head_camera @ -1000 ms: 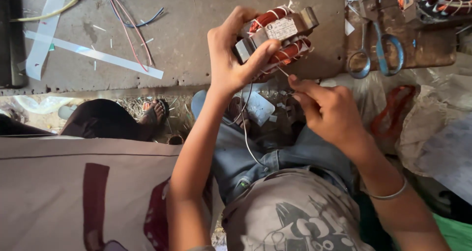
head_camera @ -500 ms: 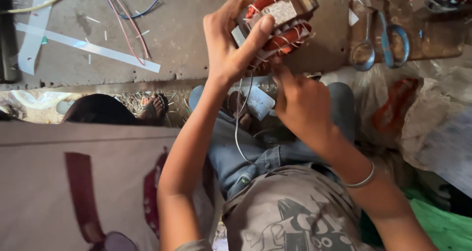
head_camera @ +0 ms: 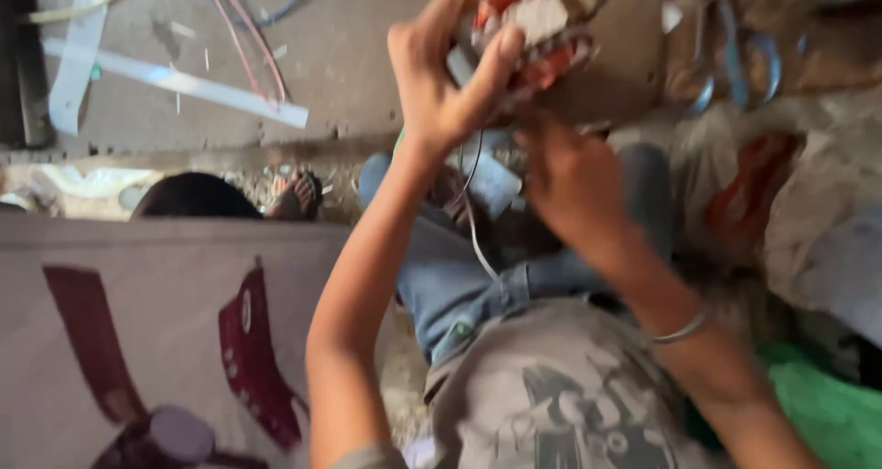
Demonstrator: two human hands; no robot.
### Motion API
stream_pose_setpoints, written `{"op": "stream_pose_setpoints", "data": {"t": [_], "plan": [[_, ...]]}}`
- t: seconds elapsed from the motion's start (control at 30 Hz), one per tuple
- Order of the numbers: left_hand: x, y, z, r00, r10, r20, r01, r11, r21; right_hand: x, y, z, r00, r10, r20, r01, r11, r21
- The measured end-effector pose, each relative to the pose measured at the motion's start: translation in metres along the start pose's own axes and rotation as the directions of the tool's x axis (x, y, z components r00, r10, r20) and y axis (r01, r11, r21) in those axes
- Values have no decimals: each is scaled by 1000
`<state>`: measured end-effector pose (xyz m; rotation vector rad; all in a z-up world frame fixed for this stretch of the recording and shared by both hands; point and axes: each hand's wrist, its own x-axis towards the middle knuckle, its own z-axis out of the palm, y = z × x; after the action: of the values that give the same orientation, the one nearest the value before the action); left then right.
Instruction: Replacing wires and components inside multiple electric motor stators.
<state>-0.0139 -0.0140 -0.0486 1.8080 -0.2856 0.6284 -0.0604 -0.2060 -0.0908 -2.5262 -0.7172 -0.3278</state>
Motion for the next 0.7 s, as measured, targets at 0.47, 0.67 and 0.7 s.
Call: {"op": "stream_pose_setpoints", "data": {"t": [0.47,0.67,0.7], "plan": [[18,-15,-6,989,-100,107,117,979,-169,-17,18,0,986,165,31,-152,798,584],[15,-15,-7,993,-54,103,71,983,-172,-3,26,-12,992,90,86,-124,804,582],[16,-15,-5,993,-55,105,73,982,-176,0,25,-17,992,94,88,-127,805,580]]}}
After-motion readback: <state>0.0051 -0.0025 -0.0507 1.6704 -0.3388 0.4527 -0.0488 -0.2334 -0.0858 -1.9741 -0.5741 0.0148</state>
